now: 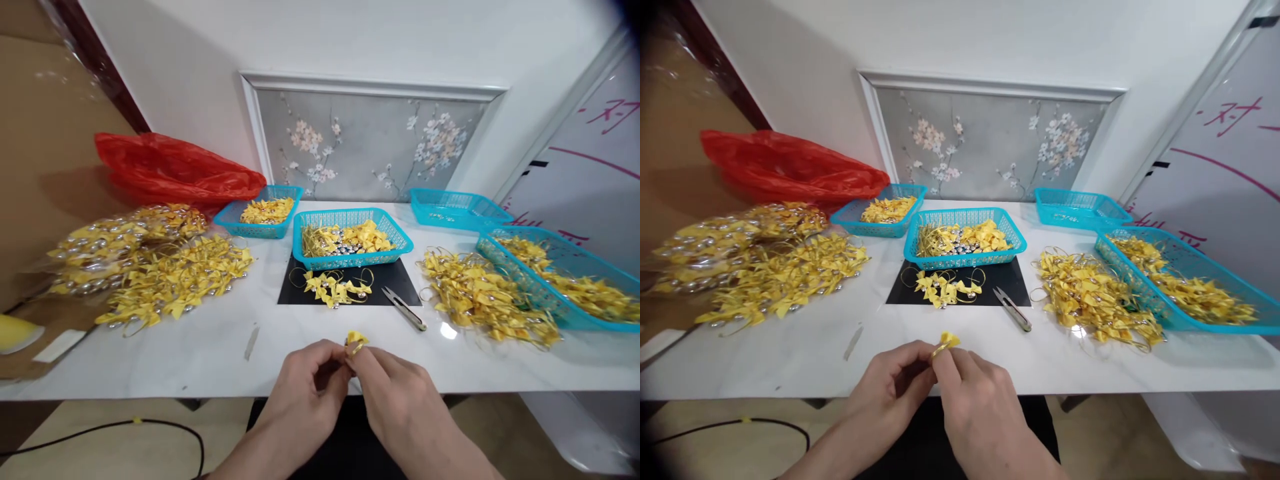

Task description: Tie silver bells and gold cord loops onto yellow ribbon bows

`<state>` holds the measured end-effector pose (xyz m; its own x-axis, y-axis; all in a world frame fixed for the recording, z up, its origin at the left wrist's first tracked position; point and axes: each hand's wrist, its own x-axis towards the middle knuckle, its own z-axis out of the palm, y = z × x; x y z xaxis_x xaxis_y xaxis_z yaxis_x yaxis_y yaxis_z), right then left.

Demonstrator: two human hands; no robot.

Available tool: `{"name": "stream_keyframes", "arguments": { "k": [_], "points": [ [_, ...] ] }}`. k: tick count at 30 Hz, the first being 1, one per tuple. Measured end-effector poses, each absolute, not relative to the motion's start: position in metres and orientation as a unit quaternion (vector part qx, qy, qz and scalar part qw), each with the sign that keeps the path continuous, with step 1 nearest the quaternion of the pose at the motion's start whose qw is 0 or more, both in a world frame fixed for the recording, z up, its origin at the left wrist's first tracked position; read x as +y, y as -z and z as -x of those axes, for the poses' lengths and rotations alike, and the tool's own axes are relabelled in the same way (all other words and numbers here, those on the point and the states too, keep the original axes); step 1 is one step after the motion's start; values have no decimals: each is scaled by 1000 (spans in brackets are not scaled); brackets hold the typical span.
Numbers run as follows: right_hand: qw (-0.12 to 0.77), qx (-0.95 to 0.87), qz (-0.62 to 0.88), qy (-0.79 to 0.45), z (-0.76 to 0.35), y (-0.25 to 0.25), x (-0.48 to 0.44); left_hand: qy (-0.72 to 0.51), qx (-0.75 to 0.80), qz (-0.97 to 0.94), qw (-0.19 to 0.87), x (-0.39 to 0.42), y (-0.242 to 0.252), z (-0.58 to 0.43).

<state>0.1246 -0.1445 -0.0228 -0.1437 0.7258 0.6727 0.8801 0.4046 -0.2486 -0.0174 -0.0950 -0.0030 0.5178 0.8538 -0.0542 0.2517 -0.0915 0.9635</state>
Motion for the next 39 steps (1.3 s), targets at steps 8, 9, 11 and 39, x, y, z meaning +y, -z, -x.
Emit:
{"name": "stream_keyframes", "arguments": {
  "k": [8, 9, 11, 39],
  "points": [
    [516, -669, 534, -31, -134, 13, -141, -274, 390, -599, 643, -93, -4, 18],
    [526, -657, 536, -65, -135, 12, -139, -275, 389, -593, 650, -93, -5, 18],
    [525, -653, 534, -115, -137, 11, -138, -273, 386, -585, 659, -93, -5, 18],
    [690, -415, 413, -425, -157, -10, -126, -263, 379, -438, 771, -99, -2, 21]
  ]
}}
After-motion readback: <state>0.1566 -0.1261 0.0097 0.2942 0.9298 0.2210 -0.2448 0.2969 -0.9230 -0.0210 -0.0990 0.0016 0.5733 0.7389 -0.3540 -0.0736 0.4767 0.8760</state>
